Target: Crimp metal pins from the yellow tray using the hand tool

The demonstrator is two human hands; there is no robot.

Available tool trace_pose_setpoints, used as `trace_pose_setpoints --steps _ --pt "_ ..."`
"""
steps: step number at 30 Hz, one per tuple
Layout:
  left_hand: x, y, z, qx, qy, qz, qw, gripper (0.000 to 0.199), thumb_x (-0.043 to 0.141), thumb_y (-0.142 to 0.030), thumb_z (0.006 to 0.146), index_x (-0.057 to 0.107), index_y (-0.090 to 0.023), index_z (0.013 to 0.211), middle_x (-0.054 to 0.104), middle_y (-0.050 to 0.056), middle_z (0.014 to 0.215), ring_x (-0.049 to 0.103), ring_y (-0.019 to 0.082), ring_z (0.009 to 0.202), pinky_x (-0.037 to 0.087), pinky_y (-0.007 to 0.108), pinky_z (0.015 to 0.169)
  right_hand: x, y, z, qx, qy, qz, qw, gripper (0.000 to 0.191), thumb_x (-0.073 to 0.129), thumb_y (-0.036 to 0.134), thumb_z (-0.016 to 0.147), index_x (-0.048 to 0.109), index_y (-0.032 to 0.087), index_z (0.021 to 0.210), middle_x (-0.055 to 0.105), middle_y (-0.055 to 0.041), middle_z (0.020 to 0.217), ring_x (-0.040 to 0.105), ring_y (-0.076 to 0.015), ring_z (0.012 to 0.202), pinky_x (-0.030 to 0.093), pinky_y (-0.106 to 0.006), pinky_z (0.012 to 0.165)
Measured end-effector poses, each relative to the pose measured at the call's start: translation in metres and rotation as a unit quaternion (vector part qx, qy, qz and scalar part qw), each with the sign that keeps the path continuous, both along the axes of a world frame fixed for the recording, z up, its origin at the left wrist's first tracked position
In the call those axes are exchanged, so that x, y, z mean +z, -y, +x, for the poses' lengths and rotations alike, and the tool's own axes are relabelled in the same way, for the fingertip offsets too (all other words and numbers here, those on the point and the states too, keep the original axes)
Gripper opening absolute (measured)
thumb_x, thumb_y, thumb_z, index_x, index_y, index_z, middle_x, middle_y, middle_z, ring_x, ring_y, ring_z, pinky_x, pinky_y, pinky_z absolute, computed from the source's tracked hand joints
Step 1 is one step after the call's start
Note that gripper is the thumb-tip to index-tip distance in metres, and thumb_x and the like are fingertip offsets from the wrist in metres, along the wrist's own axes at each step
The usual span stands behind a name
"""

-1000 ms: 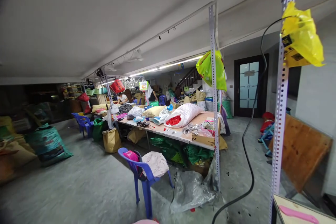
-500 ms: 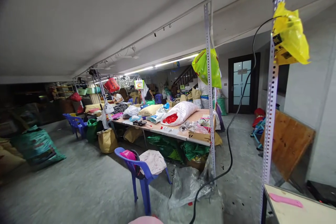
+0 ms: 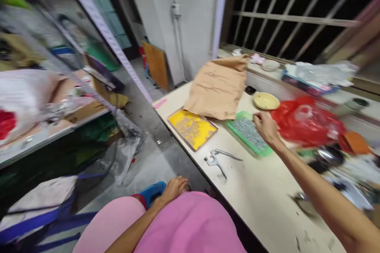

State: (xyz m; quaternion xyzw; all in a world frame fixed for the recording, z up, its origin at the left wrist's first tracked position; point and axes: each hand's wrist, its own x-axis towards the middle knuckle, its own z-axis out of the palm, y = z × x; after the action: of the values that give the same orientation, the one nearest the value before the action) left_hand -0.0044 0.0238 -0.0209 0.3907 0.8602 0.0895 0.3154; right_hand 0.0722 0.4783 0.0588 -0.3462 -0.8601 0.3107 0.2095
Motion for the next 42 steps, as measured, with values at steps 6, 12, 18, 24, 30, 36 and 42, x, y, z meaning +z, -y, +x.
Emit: trace_pose_setpoints --steps 6,12,18,24,30,36,42 --pt "-0.004 -0.047 0.006 -0.007 -0.005 0.083 0.997 0.033 0.039 -0.025 0.097 0.066 -0.015 0.113 0.062 0.006 0.098 0.058 0.016 0.092 0.044 0.028 0.082 -0.031 -0.025 0.005 0.010 -0.033 -0.021 0.999 0.020 0.049 0.027 0.091 0.062 0.017 0.103 0.065 -0.0036 0.091 0.059 -0.0183 0.076 0.038 -0.027 0.066" --pt "-0.014 -0.095 0.019 0.010 -0.028 0.164 0.986 0.031 0.041 -0.028 0.097 0.066 -0.016 0.112 0.062 0.005 0.093 0.058 0.013 0.086 0.043 0.024 0.078 -0.067 -0.023 0.003 0.025 0.035 0.007 0.999 0.022 0.045 0.029 0.093 0.061 0.022 0.106 0.064 -0.0013 0.099 0.058 -0.0209 0.082 0.033 -0.029 0.062" --pt "0.003 -0.144 -0.024 0.096 -0.137 0.166 0.972 0.024 0.048 -0.023 0.094 0.068 -0.015 0.105 0.063 0.003 0.098 0.059 0.013 0.091 0.042 0.022 0.081 -0.093 -0.052 0.006 -0.016 0.054 -0.003 0.998 0.029 0.042 0.031 0.096 0.061 0.019 0.114 0.062 -0.0061 0.108 0.058 -0.0263 0.090 0.040 -0.034 0.069" --pt "0.017 -0.183 -0.100 0.105 -0.226 0.036 0.968 0.025 0.049 -0.023 0.093 0.067 -0.018 0.110 0.060 0.003 0.105 0.057 0.014 0.094 0.039 0.024 0.076 -0.090 -0.050 0.016 -0.032 0.114 0.038 0.992 0.050 0.050 0.028 0.090 0.047 0.014 0.138 0.034 -0.0153 0.143 0.051 -0.0358 0.108 0.045 -0.045 0.081" --pt "-0.011 -0.201 -0.155 -0.090 -0.265 -0.061 0.958 0.024 0.047 -0.024 0.095 0.067 -0.019 0.106 0.054 0.005 0.097 0.051 0.017 0.092 0.033 0.028 0.072 -0.105 0.047 0.032 0.026 0.092 -0.051 0.994 0.029 0.049 0.022 0.095 0.060 0.010 0.119 0.058 -0.0097 0.108 0.056 -0.0225 0.090 0.044 -0.032 0.079" --pt "-0.043 -0.215 -0.196 -0.257 -0.272 -0.048 0.926 0.020 0.044 -0.024 0.096 0.063 -0.017 0.097 0.053 0.005 0.100 0.048 0.019 0.094 0.027 0.030 0.062 -0.128 0.160 0.031 0.088 0.249 -0.181 0.947 0.032 0.058 0.025 0.092 0.055 0.014 0.121 0.050 -0.0080 0.113 0.055 -0.0201 0.094 0.040 -0.029 0.073" --pt "-0.033 -0.229 -0.208 -0.302 -0.205 -0.019 0.931 0.023 0.046 -0.026 0.095 0.065 -0.014 0.092 0.058 0.007 0.095 0.052 0.021 0.095 0.031 0.031 0.064 -0.135 0.189 0.013 0.030 0.359 -0.165 0.918 0.013 0.051 0.024 0.096 0.055 0.017 0.107 0.051 -0.0035 0.106 0.054 -0.0174 0.090 0.033 -0.030 0.061"
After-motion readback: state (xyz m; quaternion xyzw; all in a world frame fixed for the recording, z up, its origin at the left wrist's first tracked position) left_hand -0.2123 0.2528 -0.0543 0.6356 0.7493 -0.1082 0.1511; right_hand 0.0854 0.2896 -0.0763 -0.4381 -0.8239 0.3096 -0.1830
